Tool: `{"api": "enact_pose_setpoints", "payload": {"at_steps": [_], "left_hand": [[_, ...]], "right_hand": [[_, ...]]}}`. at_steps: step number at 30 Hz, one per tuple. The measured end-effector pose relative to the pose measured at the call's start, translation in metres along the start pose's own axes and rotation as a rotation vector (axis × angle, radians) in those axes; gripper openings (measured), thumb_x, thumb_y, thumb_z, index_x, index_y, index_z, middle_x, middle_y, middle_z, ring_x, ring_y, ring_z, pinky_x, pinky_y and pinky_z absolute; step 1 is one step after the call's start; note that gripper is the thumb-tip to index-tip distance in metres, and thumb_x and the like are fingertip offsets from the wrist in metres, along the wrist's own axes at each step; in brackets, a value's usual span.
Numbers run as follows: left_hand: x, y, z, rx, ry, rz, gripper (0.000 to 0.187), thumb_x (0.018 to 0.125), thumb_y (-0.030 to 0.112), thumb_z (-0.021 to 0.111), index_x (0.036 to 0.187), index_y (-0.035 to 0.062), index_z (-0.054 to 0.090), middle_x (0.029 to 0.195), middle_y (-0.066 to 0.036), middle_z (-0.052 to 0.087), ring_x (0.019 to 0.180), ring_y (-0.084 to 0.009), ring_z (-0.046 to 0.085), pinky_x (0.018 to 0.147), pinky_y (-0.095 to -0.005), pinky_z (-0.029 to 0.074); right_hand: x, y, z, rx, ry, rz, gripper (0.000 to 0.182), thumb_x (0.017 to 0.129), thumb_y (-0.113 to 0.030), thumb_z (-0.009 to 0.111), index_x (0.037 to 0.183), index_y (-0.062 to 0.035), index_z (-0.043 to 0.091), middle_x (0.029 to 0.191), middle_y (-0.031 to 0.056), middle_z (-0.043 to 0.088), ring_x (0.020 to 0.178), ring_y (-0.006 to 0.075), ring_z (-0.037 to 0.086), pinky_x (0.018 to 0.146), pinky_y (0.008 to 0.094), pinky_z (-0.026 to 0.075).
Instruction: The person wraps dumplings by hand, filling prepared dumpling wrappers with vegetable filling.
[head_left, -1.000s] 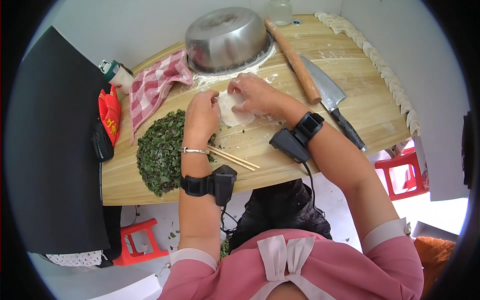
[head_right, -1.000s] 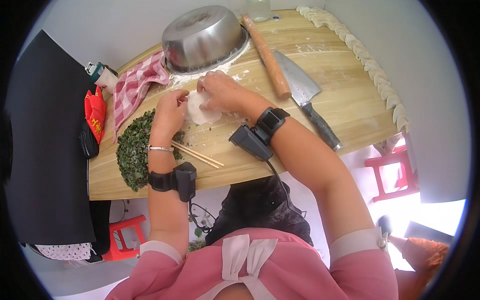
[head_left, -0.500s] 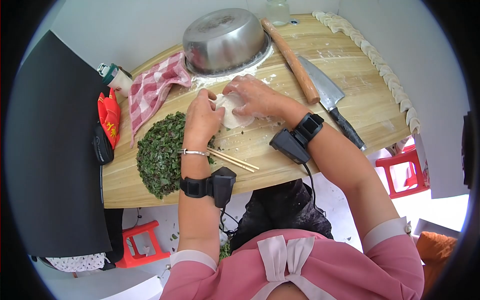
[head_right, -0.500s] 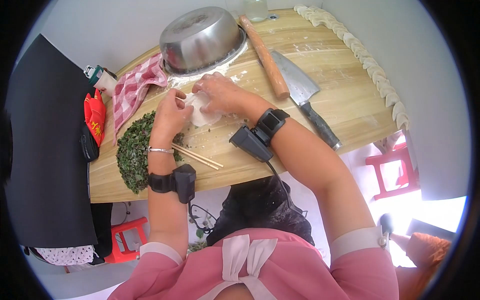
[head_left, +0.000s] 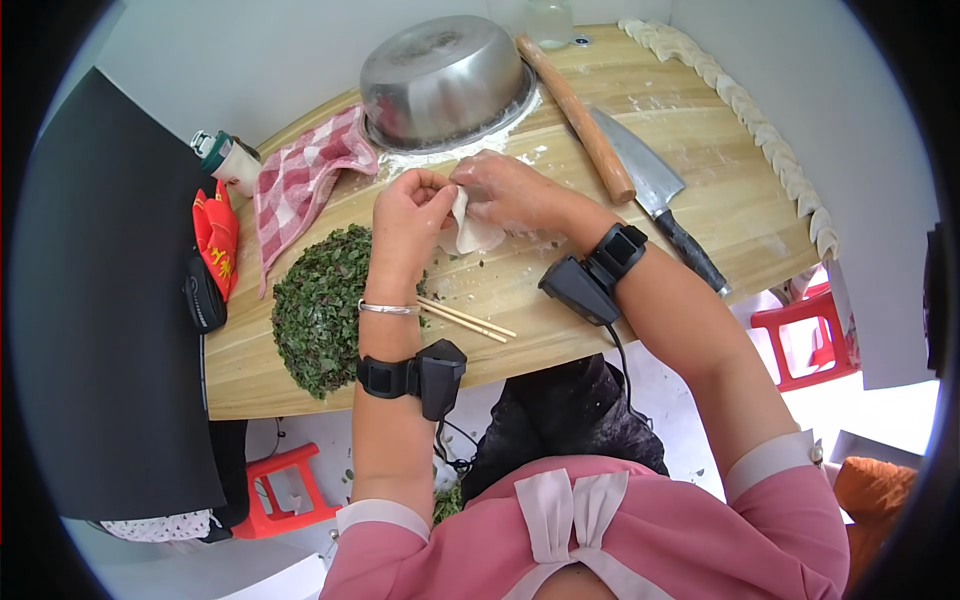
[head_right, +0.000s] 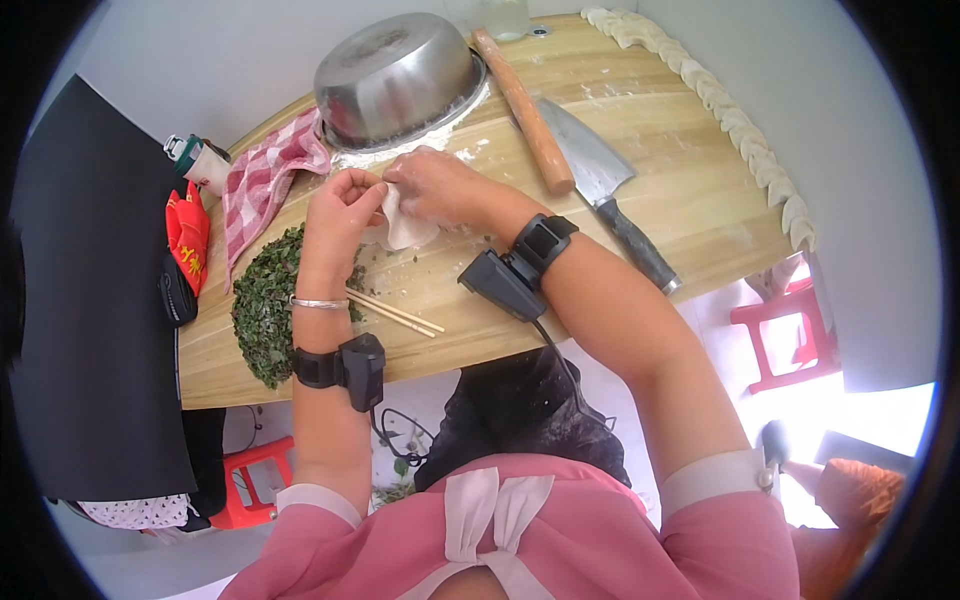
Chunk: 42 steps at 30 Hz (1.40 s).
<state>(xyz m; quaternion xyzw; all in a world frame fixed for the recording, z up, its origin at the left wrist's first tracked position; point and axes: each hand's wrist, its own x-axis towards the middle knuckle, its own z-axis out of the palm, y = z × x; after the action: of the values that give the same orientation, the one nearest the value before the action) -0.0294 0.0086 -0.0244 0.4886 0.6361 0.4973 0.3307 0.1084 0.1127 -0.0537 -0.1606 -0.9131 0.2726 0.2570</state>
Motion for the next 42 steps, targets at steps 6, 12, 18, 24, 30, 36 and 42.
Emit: {"api": "enact_pose_setpoints", "payload": {"at_steps": [6,12,18,24,30,36,42], "left_hand": [[0.0,0.005,0.005,-0.22,0.087,0.018,0.017,0.088,0.017,0.061,0.094,0.0018,0.059,0.088,-0.003,0.063,0.075,-0.0074,0.057,0.067,-0.0228,0.046],[-0.002,0.007,0.008,-0.269,0.002,-0.023,0.027,0.087,0.019,0.064,0.106,0.0002,0.06,0.088,-0.002,0.064,0.073,-0.0086,0.058,0.066,-0.0222,0.045],[0.0,-0.002,0.006,-0.302,-0.076,-0.073,0.025,0.09,0.018,0.06,0.109,0.0023,0.062,0.088,-0.002,0.065,0.069,-0.0068,0.056,0.065,-0.0215,0.044],[0.001,-0.002,0.004,-0.321,-0.048,-0.07,0.023,0.092,0.021,0.057,0.108,0.0042,0.061,0.091,-0.001,0.065,0.072,-0.0075,0.058,0.065,-0.0219,0.045],[0.003,-0.006,0.009,-0.164,0.105,0.052,0.024,0.093,0.024,0.056,0.103,0.0032,0.06,0.087,-0.002,0.063,0.073,-0.0069,0.057,0.063,-0.0216,0.044],[-0.003,0.013,0.014,-0.957,-0.343,-0.284,0.064,0.097,0.051,0.028,0.133,-0.0001,0.037,0.128,-0.021,0.047,0.12,-0.034,0.048,0.106,-0.049,0.036],[-0.007,0.019,0.011,-1.215,-0.495,-0.173,0.06,0.097,0.044,0.032,0.137,-0.0009,0.033,0.135,-0.021,0.043,0.126,-0.0387,0.042,0.106,-0.0531,0.033]], "right_hand": [[-0.004,-0.009,-0.024,0.225,-0.054,0.217,0.022,0.075,-0.006,0.063,0.096,0.0007,0.062,0.085,0.0095,0.064,0.078,0.0185,0.06,0.074,0.03,0.047],[-0.003,0.004,-0.024,0.839,0.044,0.294,0.02,0.087,-0.016,0.063,0.098,0.0008,0.063,0.088,0.0025,0.065,0.078,0.009,0.058,0.07,0.0257,0.047],[-0.003,0.007,-0.028,1.011,0.105,0.354,0.02,0.09,-0.024,0.062,0.101,-0.007,0.061,0.085,-0.0038,0.061,0.074,0.0049,0.055,0.064,0.0207,0.044],[-0.003,-0.001,-0.037,0.936,0.206,0.345,0.015,0.089,-0.026,0.063,0.092,-0.0111,0.06,0.077,-0.0062,0.058,0.067,0.0027,0.05,0.054,0.0187,0.038],[-0.002,-0.009,-0.04,0.836,0.343,0.308,0.016,0.089,-0.022,0.061,0.088,-0.0067,0.063,0.074,-0.003,0.059,0.064,0.0036,0.051,0.051,0.0189,0.04],[-0.007,-0.03,-0.042,0.681,0.211,0.205,0.021,0.091,-0.021,0.057,0.088,-0.0014,0.064,0.073,0.0006,0.06,0.061,0.0053,0.053,0.054,0.0208,0.044],[-0.002,-0.019,-0.044,0.515,0.421,0.097,0.025,0.093,-0.026,0.052,0.093,-0.0034,0.063,0.078,-0.0009,0.059,0.073,0.0067,0.053,0.066,0.0224,0.044]]}}
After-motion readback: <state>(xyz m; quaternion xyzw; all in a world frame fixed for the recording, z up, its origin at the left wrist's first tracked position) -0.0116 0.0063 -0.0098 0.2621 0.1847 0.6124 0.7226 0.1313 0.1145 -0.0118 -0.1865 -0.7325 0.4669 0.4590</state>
